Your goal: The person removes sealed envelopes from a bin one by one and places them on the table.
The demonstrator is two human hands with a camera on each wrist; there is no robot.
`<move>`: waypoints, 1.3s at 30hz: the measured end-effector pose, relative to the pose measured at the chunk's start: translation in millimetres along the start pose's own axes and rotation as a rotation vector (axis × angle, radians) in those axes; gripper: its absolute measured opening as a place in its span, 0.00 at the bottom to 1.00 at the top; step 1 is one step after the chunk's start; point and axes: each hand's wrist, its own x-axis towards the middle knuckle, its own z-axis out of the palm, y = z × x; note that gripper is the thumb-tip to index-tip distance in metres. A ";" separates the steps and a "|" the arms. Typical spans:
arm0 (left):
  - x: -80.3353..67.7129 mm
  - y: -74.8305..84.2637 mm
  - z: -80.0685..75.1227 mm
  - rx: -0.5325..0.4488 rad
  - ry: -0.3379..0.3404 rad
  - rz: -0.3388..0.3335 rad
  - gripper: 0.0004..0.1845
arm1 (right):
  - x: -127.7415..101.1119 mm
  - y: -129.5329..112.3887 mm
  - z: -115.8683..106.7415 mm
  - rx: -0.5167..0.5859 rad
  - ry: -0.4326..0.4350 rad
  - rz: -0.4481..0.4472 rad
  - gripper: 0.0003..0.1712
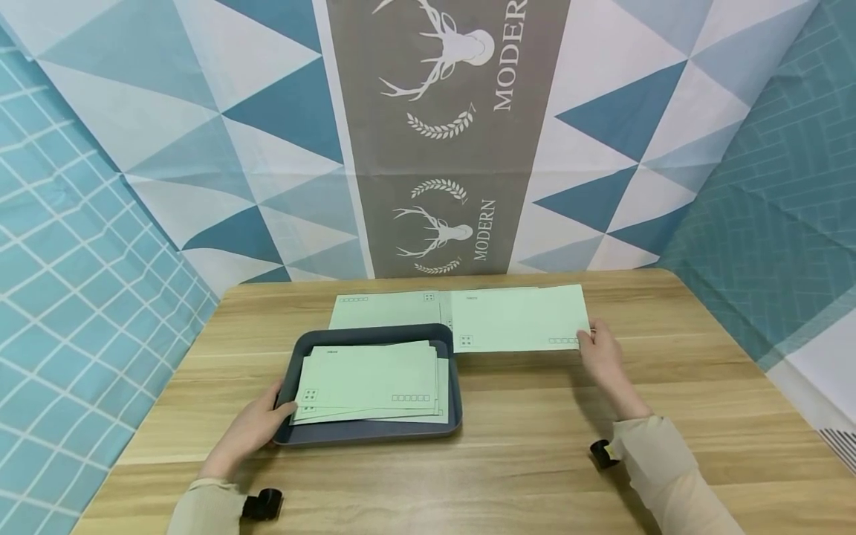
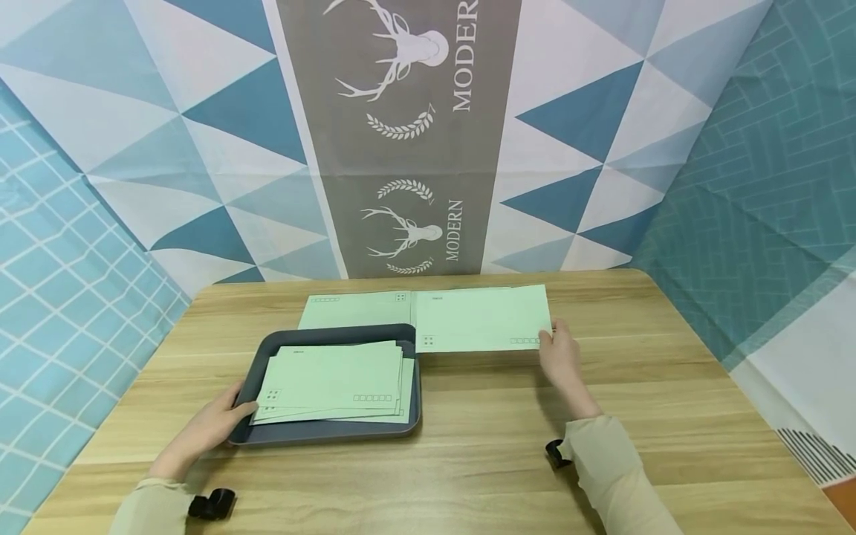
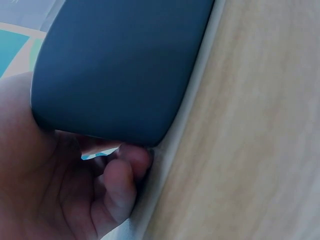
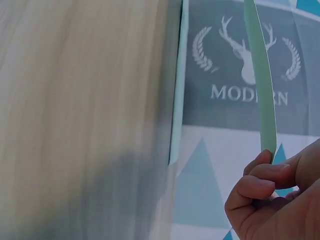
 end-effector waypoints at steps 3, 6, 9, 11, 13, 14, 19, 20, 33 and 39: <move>0.3 -0.5 0.5 0.006 -0.003 0.001 0.35 | 0.1 5.9 -2.8 -0.021 -0.033 0.020 0.26; 0.6 -0.7 0.5 0.010 -0.005 0.005 0.35 | 0.1 11.4 -3.6 -0.056 -0.059 0.030 0.25; 0.8 -1.2 0.9 0.008 -0.007 0.002 0.35 | 0.3 15.3 -2.0 -0.109 -0.072 0.031 0.25; 1.0 -1.7 1.0 0.010 -0.008 -0.001 0.35 | 0.0 16.5 0.1 -0.152 -0.084 0.033 0.24; 1.3 -1.9 1.2 0.011 -0.009 -0.002 0.36 | -0.7 17.0 2.6 -0.179 -0.102 0.036 0.24; 1.5 -2.0 1.3 0.012 -0.010 -0.001 0.36 | -1.1 16.9 3.7 -0.190 -0.111 0.037 0.23; 1.7 -1.9 1.6 0.007 -0.013 -0.005 0.37 | -3.9 15.7 7.0 -0.194 -0.148 0.042 0.21; 1.7 -2.0 1.7 0.006 -0.013 -0.005 0.36 | -4.6 15.7 7.2 -0.192 -0.153 0.041 0.21; -1.3 0.9 -0.7 -0.037 -0.012 -0.017 0.35 | -7.8 16.4 6.7 -0.214 -0.193 0.011 0.20; -1.1 0.9 -0.2 -0.019 -0.008 -0.010 0.35 | -6.3 19.6 7.5 -0.229 -0.214 0.016 0.24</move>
